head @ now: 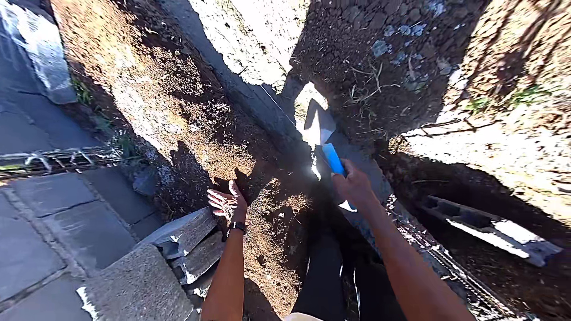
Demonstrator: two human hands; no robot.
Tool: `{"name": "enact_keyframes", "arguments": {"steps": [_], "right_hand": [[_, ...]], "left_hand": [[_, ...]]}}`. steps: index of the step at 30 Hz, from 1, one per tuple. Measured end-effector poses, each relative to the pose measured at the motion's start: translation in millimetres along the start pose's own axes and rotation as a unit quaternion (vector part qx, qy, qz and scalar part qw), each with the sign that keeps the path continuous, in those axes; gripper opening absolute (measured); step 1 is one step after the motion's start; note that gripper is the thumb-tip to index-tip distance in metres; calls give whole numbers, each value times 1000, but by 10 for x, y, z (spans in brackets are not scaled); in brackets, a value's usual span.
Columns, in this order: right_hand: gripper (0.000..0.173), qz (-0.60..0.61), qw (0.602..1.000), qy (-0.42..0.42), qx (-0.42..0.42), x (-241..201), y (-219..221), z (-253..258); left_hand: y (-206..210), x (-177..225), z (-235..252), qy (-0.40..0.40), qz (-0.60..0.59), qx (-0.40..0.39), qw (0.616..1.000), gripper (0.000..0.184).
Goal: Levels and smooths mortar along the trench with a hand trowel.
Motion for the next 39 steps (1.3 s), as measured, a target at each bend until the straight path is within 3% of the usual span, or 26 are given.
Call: {"name": "enact_keyframes", "arguments": {"steps": [5, 12, 20, 28, 39], "right_hand": [[53, -157, 986, -42, 21, -289, 150, 588], [58, -298, 953, -47, 34, -314, 486, 1382], [60, -332, 941, -25, 64, -193, 725, 1707], [60, -344, 939, -10, 10, -86, 645, 1726], [56, -339, 937, -58, 59, -801, 785, 1917]], "left_hand": [[160, 284, 202, -34, -28, 1, 999, 96], [329, 300, 199, -34, 24, 39, 998, 101], [372, 279, 232, -34, 23, 36, 998, 98], [372, 304, 249, -29, 28, 21, 999, 96], [285, 345, 275, -41, 50, 35, 997, 99]]}}
Point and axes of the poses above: each hand's wrist, its own z-axis towards the middle knuckle, its own y-axis out of the palm, x = y × z, the point moved 6 cm from there along z, towards the middle knuckle, and after that the axes turned 10 degrees about x, right-handed, at the moved point
